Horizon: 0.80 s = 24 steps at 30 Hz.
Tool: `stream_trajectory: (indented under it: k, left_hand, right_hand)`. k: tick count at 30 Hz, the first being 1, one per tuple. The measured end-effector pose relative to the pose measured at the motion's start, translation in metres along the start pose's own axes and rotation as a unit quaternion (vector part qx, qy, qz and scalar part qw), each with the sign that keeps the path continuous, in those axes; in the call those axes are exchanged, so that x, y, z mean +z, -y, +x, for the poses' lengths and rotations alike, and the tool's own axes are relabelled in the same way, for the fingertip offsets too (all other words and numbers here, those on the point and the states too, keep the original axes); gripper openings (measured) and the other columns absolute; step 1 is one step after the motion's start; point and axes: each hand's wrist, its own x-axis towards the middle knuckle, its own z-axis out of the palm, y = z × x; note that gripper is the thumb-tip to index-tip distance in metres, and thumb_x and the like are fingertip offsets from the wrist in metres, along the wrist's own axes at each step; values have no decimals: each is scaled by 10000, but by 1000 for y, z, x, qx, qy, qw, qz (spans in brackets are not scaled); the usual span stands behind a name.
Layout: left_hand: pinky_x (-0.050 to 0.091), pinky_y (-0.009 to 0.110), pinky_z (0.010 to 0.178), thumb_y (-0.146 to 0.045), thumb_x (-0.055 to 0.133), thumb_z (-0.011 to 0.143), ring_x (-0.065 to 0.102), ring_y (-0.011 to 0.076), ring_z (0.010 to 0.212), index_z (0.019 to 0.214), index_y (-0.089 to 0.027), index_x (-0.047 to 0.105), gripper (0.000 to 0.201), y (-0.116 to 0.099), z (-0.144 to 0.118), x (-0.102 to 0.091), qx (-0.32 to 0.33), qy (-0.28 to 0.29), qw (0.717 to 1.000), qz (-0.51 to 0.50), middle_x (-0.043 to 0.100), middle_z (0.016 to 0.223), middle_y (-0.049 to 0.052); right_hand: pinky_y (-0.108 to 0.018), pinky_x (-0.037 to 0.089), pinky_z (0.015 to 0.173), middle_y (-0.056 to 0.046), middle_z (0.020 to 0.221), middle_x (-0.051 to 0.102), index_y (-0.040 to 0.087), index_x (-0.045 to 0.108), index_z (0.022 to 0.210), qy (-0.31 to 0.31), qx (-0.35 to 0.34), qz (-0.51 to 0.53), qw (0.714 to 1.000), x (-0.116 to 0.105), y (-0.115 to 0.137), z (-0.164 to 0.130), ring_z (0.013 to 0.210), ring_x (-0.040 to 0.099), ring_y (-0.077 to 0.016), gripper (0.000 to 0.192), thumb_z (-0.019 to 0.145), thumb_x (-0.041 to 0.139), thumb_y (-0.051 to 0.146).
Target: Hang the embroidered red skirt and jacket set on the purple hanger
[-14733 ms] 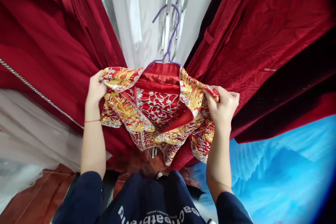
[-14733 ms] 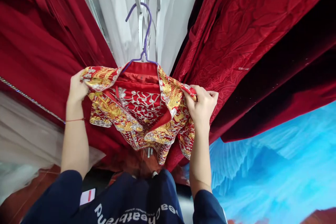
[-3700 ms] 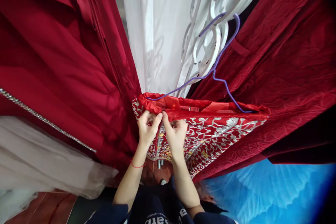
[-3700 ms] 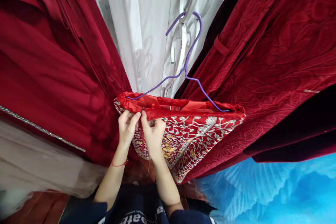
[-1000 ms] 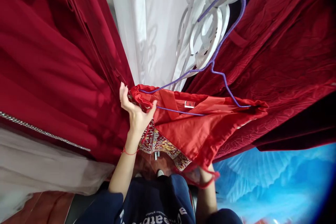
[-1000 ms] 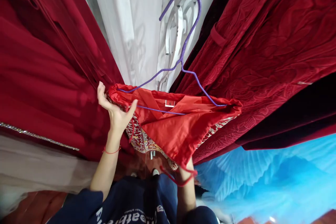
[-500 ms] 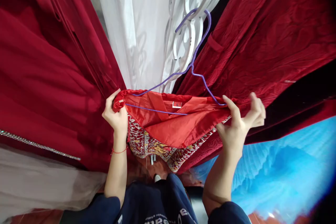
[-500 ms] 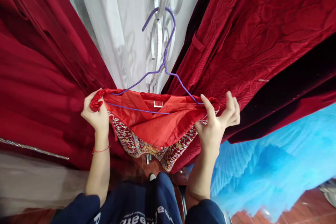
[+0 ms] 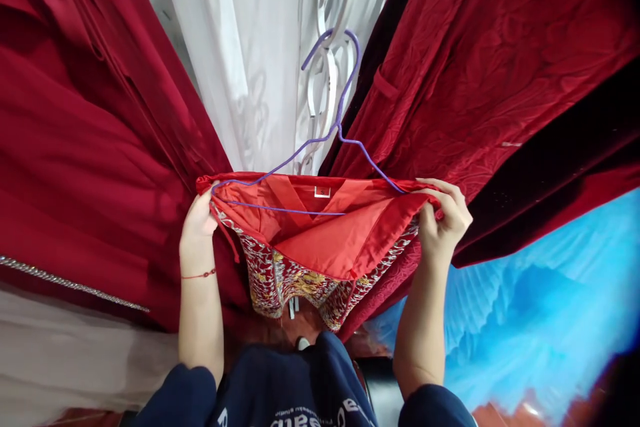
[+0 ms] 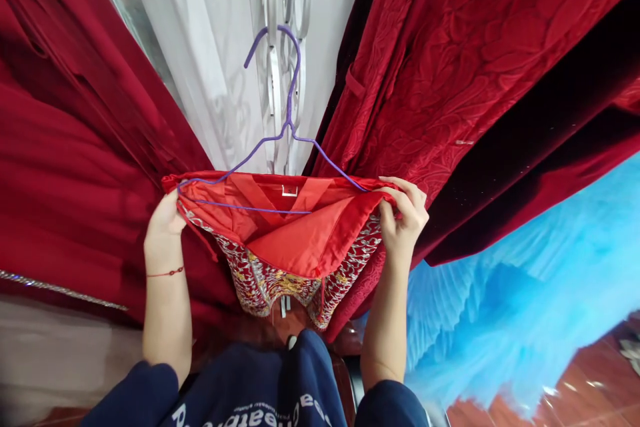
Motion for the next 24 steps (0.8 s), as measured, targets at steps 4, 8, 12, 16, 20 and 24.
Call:
stream_trajectory:
  k: [4, 8, 12, 16, 20, 24]
  left_hand:
    - [590, 350, 836, -322, 760, 694, 733, 225, 864, 816, -154, 657, 231, 23, 3, 6, -51, 10, 998, 25, 736, 745, 41]
    - [542, 311, 812, -438, 728, 731, 686, 183, 785, 804, -165, 631, 298, 51, -9, 18, 80, -22, 982, 168, 701, 754, 27]
    - [491, 291, 735, -416, 562, 862, 616, 169, 702, 790, -200, 575, 228, 70, -27, 26, 226, -26, 895, 384, 641, 729, 18]
    - [463, 325, 676, -434, 466, 916, 614, 217, 648, 967, -195, 592, 275, 80, -49, 36, 221, -52, 822, 523, 602, 676, 29]
    - [461, 354, 693, -554, 514, 869, 646, 277, 706, 1022, -177, 576, 412, 86, -74, 39, 222, -29, 794, 564, 630, 716, 67]
    - [466, 338, 696, -661, 461, 844, 627, 245, 709, 1023, -205, 514, 492, 93, -93, 24, 241, 69, 839, 483, 627, 775, 50]
  right_hand:
    - [-442, 533, 880, -89, 1010, 739, 219, 676, 847, 4, 22, 25, 999, -9, -13, -6, 944, 693, -250, 172, 909, 542, 308]
    - [-373, 541, 780, -76, 907, 705, 199, 652, 810, 38, 37, 29, 998, -18, -23, -26, 841, 674, -213, 181, 903, 545, 312]
    - [-306, 478, 665, -23, 742, 596, 195, 595, 745, 69, 72, 12, 995, -26, -19, -45, 689, 576, -162, 228, 915, 539, 336]
    - [-258, 360, 550, 42, 591, 410, 211, 450, 609, 133, 135, 21, 982, -34, -2, -50, 554, 402, -113, 387, 883, 609, 434]
    - [-244, 290, 520, 57, 558, 339, 209, 360, 546, 208, 160, 53, 964, -50, 20, -51, 534, 336, -92, 508, 797, 712, 475]
    - [-238, 294, 511, 47, 561, 403, 193, 458, 569, 340, 197, 126, 911, -69, 31, -54, 539, 367, -96, 443, 767, 723, 488]
